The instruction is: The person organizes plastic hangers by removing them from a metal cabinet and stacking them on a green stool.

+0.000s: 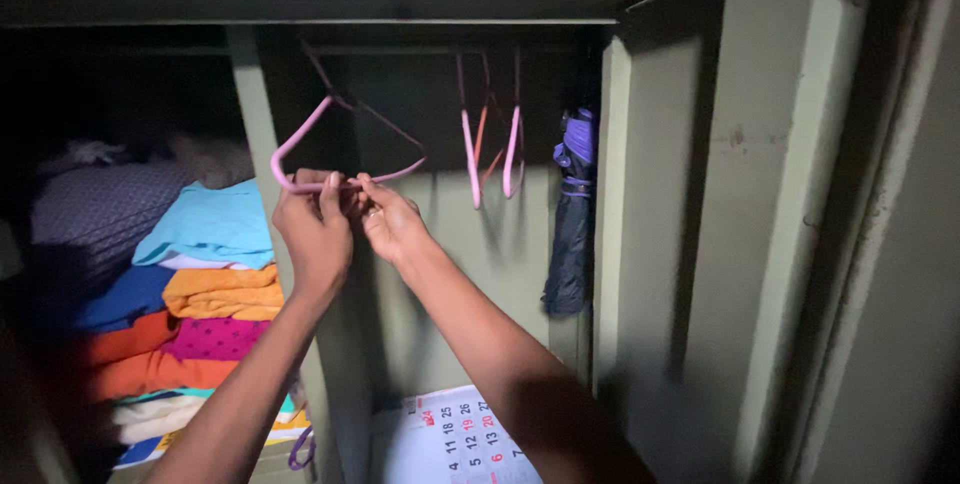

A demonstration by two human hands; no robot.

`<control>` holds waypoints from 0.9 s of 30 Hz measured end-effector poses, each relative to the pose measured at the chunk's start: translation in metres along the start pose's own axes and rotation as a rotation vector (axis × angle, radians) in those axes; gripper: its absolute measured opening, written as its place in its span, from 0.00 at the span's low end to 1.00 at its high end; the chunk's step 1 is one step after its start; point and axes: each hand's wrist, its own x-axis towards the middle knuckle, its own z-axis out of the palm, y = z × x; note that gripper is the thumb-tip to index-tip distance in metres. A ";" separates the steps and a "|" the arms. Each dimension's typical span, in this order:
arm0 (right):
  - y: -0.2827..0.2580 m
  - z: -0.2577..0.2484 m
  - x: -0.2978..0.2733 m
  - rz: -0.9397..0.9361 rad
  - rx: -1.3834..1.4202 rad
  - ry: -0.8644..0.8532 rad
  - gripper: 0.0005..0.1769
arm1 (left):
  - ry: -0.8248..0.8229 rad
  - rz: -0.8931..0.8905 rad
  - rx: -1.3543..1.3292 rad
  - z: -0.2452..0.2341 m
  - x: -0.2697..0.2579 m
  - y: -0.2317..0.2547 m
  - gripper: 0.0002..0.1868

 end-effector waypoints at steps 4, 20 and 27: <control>0.004 0.007 0.008 -0.001 -0.050 -0.061 0.08 | -0.041 -0.075 -0.163 -0.009 0.009 0.003 0.08; 0.060 -0.040 -0.086 0.046 0.009 0.248 0.07 | 0.107 -0.462 -0.448 -0.078 -0.081 -0.038 0.08; 0.071 -0.148 -0.164 0.008 -0.124 0.372 0.08 | 0.102 -0.608 -0.458 -0.152 -0.152 -0.033 0.07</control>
